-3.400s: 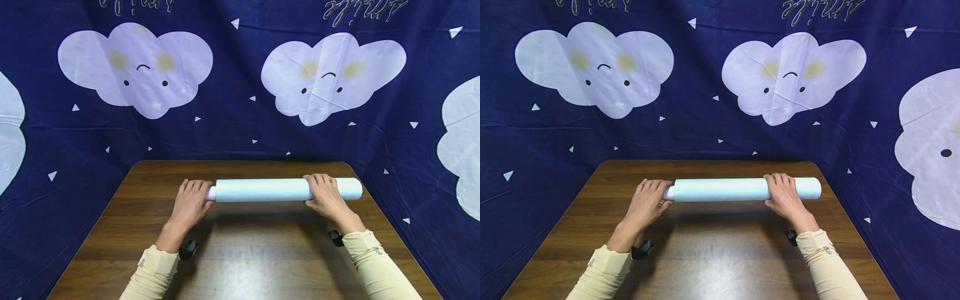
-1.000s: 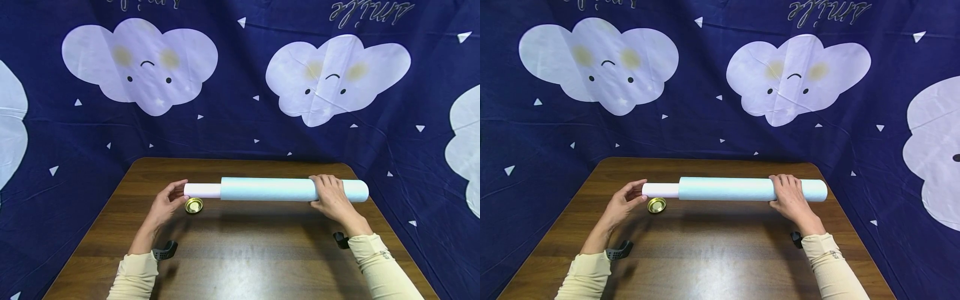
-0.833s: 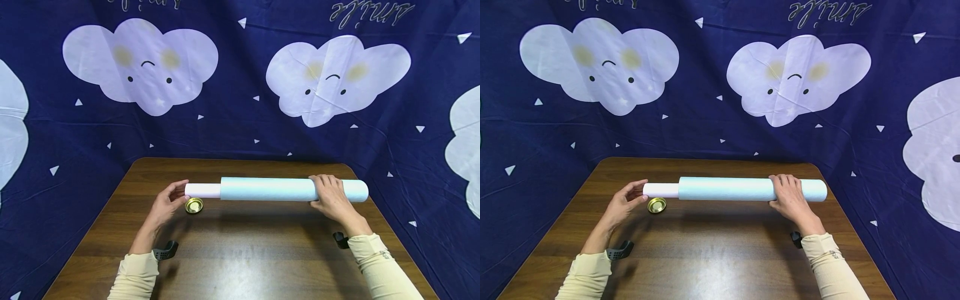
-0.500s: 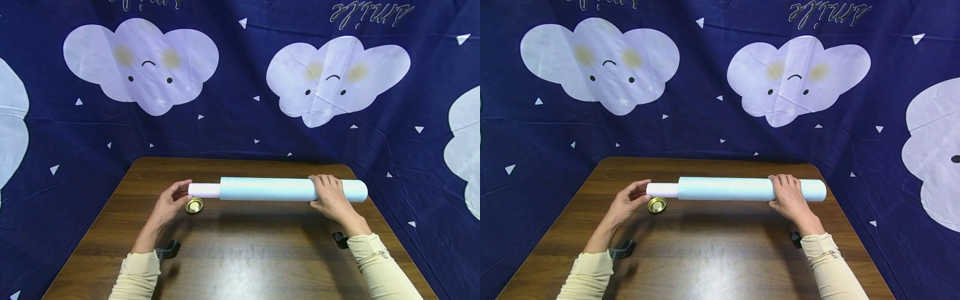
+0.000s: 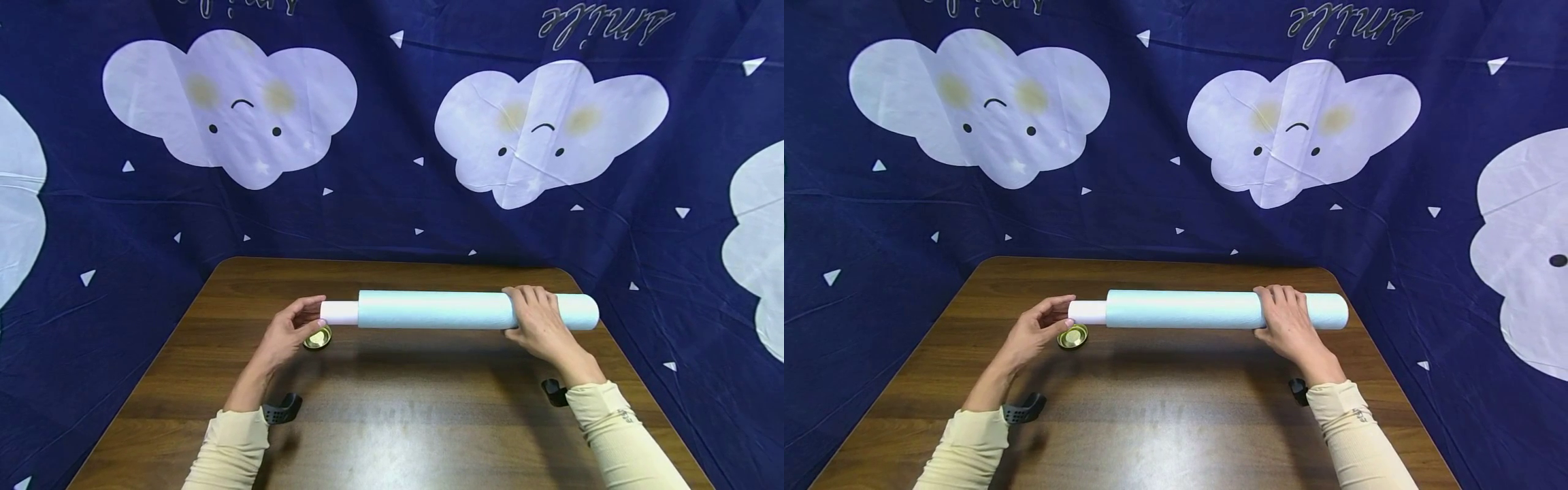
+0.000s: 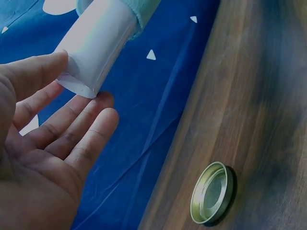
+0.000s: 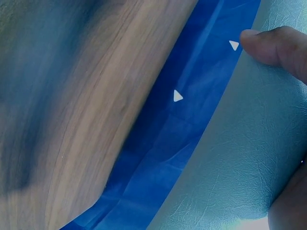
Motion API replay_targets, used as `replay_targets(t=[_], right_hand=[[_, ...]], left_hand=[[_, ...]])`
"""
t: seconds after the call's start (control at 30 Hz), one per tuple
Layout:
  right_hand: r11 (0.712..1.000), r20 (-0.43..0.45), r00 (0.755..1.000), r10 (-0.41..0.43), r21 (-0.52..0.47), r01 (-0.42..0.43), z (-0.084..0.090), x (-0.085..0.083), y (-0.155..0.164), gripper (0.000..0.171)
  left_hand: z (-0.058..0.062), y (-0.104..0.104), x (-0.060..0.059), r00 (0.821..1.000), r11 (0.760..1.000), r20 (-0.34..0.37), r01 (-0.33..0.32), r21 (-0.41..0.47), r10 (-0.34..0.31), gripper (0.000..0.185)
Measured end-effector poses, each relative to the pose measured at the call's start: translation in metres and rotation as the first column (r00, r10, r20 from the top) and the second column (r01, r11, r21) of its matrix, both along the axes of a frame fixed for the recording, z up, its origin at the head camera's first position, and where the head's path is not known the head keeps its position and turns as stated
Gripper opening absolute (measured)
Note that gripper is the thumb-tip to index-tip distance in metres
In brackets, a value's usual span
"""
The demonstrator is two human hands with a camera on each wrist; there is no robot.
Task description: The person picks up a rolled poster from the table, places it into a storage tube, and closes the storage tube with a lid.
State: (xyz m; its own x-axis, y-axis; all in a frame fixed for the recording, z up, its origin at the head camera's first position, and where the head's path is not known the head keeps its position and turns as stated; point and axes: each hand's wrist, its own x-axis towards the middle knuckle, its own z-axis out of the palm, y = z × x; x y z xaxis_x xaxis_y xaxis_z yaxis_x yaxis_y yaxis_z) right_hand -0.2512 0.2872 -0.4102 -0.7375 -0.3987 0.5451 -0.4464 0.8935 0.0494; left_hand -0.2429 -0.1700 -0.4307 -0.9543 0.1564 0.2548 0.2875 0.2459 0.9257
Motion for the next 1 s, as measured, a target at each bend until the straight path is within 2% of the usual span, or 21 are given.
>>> replay_targets(t=[0.4,1.0], right_hand=[[1.000,0.011,1.000,-0.009,0.002,0.009,0.000,0.002,-0.001,0.081],[1.000,0.019,1.000,-0.005,-0.005,0.005,-0.002,0.004,0.000,0.079]], left_hand=[[0.003,0.015,0.000,0.999,0.999,0.000,0.036,-0.030,-0.036,0.041],[0.005,0.034,-0.003,0.994,0.996,-0.068,0.090,-0.022,-0.091,0.041]])
